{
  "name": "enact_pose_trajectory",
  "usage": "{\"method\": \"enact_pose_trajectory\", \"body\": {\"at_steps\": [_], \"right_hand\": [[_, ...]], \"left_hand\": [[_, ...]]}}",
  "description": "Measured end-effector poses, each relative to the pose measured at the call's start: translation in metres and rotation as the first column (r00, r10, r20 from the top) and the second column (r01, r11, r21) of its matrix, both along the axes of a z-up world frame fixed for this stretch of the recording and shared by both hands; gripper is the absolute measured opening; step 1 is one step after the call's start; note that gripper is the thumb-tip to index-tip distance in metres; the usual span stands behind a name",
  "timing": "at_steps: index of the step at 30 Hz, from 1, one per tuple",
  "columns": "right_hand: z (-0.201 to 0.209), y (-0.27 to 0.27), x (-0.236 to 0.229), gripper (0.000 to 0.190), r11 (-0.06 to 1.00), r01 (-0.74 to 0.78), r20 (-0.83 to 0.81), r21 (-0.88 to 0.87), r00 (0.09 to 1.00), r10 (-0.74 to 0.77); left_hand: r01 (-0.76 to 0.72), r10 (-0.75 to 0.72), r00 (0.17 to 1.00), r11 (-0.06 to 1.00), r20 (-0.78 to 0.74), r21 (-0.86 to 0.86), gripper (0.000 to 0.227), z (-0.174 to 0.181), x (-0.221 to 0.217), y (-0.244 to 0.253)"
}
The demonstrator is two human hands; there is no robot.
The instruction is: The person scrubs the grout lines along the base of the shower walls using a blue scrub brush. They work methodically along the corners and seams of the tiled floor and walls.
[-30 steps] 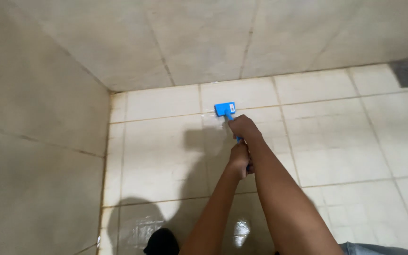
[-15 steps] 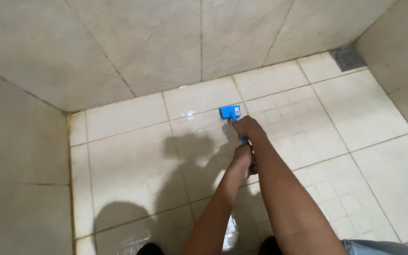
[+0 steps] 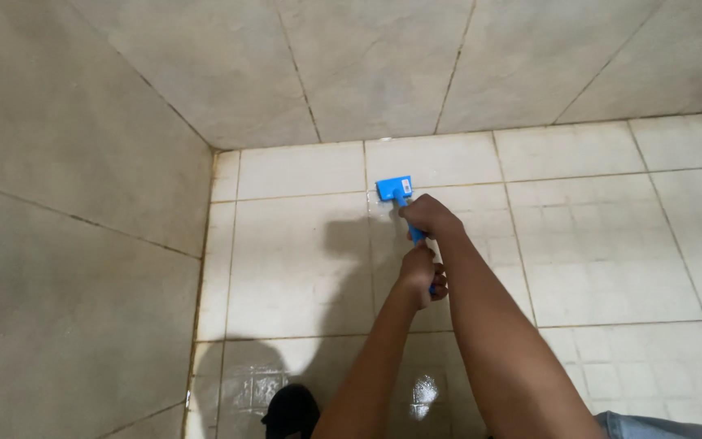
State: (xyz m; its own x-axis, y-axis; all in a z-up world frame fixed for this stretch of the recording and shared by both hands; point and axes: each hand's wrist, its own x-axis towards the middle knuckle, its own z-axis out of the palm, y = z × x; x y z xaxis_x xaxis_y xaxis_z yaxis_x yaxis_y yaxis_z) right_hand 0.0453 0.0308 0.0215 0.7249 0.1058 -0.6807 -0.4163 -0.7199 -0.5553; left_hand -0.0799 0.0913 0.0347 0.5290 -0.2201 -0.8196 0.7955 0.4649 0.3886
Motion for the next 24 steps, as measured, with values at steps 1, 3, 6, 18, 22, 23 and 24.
{"method": "enact_pose_trajectory", "body": {"at_steps": [1, 3, 6, 18, 22, 23, 24], "right_hand": [[0.0, 0.004, 0.0, 0.037, 1.0, -0.003, -0.001, 0.001, 1.0, 0.003], [0.001, 0.009, -0.002, 0.037, 0.999, -0.024, 0.023, -0.023, 0.999, 0.025], [-0.007, 0.004, -0.003, 0.037, 0.998, 0.034, 0.045, 0.053, 0.998, -0.036], [0.015, -0.1, -0.024, 0.043, 0.942, 0.17, 0.073, -0.29, 0.985, -0.156], [0.024, -0.126, -0.036, 0.039, 0.907, 0.227, 0.057, -0.354, 0.973, -0.222], [0.025, -0.128, -0.037, 0.041, 0.9, 0.226, 0.054, -0.372, 0.974, -0.222], [0.026, -0.13, -0.039, 0.043, 0.893, 0.225, 0.05, -0.39, 0.974, -0.223]], "left_hand": [[-0.003, 0.003, 1.0, 1.0, -0.001, 0.001, 0.039, 0.001, -0.001, 0.003], [-0.007, 0.007, 0.999, 1.0, 0.032, 0.007, 0.041, 0.004, -0.004, 0.006], [0.012, -0.01, 0.993, 1.0, 0.117, -0.018, 0.045, -0.032, -0.002, -0.003], [0.29, -0.265, 0.932, 0.954, 0.248, -0.071, 0.041, -0.017, -0.006, -0.088], [0.343, -0.302, 0.925, 0.926, 0.232, -0.159, 0.042, -0.014, -0.011, -0.114], [0.352, -0.335, 0.924, 0.933, 0.181, -0.07, 0.039, 0.0, -0.012, -0.115], [0.362, -0.362, 0.923, 0.932, 0.129, 0.02, 0.035, 0.015, -0.013, -0.115]]}}
